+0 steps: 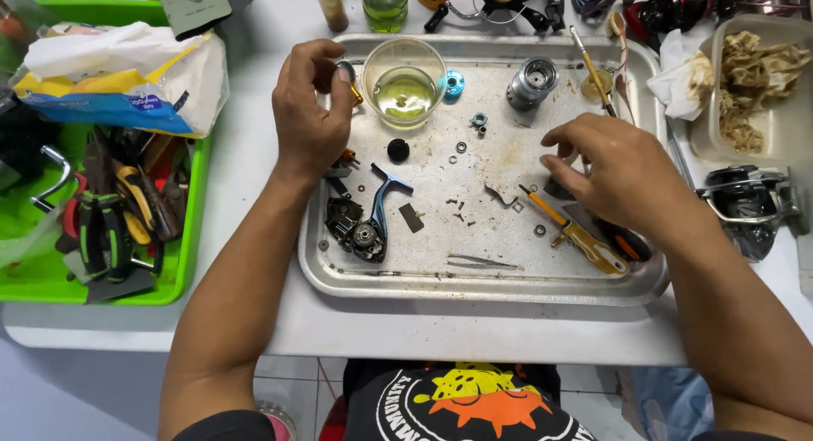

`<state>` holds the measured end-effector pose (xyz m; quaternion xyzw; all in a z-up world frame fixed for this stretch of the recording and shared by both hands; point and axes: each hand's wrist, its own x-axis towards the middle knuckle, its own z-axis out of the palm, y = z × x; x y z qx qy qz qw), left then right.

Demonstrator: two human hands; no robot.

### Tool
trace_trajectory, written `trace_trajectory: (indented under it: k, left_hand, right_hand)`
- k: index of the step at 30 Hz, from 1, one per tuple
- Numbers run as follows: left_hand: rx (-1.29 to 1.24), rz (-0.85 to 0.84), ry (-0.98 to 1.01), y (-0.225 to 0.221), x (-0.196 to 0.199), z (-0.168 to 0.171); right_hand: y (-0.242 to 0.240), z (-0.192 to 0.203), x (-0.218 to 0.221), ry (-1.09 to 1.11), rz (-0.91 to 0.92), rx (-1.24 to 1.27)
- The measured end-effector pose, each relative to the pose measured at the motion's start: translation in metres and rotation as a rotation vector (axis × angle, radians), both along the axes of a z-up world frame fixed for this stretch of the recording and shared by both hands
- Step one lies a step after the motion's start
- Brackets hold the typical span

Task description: The person cleans a small fishing reel component using tweezers and a tissue, then pours a green liquid into a plastic cup. They continue to wipe and handle the component with their fingers, placing it on a metal tray with other disassembled parts and tools.

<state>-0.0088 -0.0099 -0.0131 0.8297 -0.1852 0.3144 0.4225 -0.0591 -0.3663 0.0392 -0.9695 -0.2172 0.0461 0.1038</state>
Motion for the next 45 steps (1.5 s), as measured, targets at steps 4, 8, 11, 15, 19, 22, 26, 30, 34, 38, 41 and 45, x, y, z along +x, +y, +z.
trace_trajectory:
  k: [4, 8, 11, 15, 19, 22, 26, 30, 34, 38, 41, 45]
  left_hand:
    - [-0.014, -0.034, -0.006, -0.003, -0.002, 0.002]
    - [-0.015, -0.102, -0.025, -0.006, -0.008, 0.014]
    - [0.015, -0.108, -0.038, -0.006, -0.008, 0.011]
    - [0.04, -0.116, -0.064, -0.006, -0.009, 0.012]
    - [0.049, -0.106, -0.096, -0.004, -0.01, 0.016]
    - [0.036, -0.108, -0.112, -0.005, -0.012, 0.024]
    - [0.029, -0.158, -0.124, -0.011, -0.015, 0.028]
    - [0.09, -0.172, -0.14, -0.013, -0.015, 0.025]
    - [0.088, -0.172, -0.115, -0.01, -0.015, 0.024]
    - [0.09, -0.174, -0.108, -0.011, -0.016, 0.025]
    - [0.112, -0.216, -0.111, -0.013, -0.016, 0.022]
    - [0.182, -0.278, -0.057, -0.016, -0.02, 0.024]
  right_hand:
    - [0.021, 0.019, -0.003, 0.122, 0.091, -0.105]
    - [0.042, 0.029, -0.002, 0.271, 0.108, -0.254]
    - [0.054, 0.015, -0.004, 0.263, 0.163, -0.223]
    - [0.053, -0.006, -0.003, 0.184, 0.27, -0.217]
    - [0.043, 0.014, -0.001, 0.205, 0.103, -0.288]
    - [0.015, 0.019, 0.002, -0.01, 0.033, -0.185]
    - [0.036, 0.011, -0.003, 0.043, 0.105, -0.064]
    - [0.065, -0.015, -0.002, 0.104, 0.403, -0.196]
    - [0.078, -0.019, 0.006, 0.142, 0.47, -0.28]
    - [0.078, -0.022, 0.007, 0.164, 0.48, -0.266]
    - [0.076, -0.027, 0.008, 0.091, 0.533, -0.227]
    - [0.072, -0.023, 0.008, 0.063, 0.507, -0.19]
